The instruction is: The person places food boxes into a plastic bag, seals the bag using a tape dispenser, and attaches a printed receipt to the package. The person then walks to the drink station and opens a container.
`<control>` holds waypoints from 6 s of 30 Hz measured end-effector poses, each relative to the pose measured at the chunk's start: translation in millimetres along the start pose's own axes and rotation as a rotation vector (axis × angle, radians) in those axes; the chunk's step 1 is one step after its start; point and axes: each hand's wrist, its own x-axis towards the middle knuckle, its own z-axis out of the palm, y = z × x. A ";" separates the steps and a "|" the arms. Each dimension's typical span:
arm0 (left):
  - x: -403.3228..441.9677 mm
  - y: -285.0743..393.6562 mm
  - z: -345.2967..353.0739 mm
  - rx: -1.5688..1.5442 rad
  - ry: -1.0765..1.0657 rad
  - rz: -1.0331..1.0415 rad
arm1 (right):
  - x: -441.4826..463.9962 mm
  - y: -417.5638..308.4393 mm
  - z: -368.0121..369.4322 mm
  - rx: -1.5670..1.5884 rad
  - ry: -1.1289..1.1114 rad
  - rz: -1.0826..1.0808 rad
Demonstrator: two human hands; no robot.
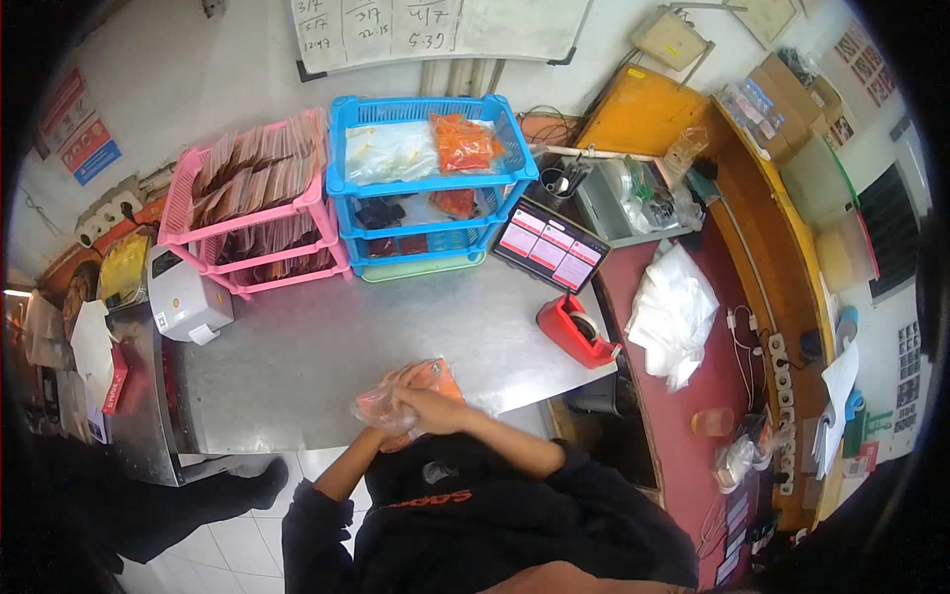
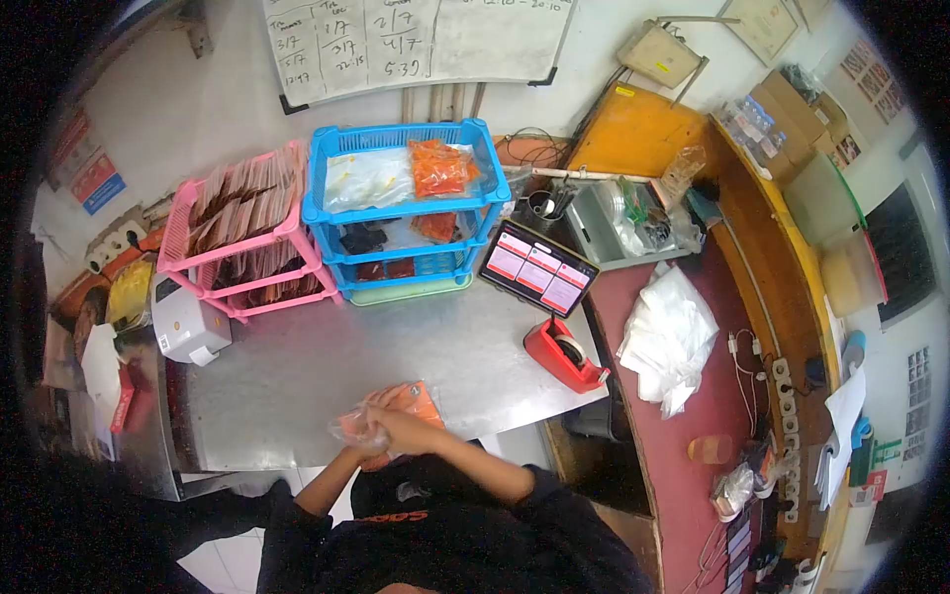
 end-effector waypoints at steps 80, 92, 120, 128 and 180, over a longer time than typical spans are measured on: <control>131.2 51.9 138.9 0.230 0.460 -1.197 | -68.4 198.8 -534.7 -0.943 0.277 0.979; 116.9 50.2 128.5 0.476 0.272 -0.855 | -59.1 152.7 -422.5 -0.760 -0.062 0.207; 89.6 22.8 94.8 -0.274 -0.072 -0.431 | -72.1 70.7 -99.6 -0.248 0.435 0.189; 94.5 74.9 82.6 0.501 0.094 -0.449 | -80.0 95.1 -67.6 -0.545 0.742 -0.088; 60.3 37.6 94.1 -0.145 0.129 -0.189 | -84.3 71.5 -100.3 -0.070 0.515 0.261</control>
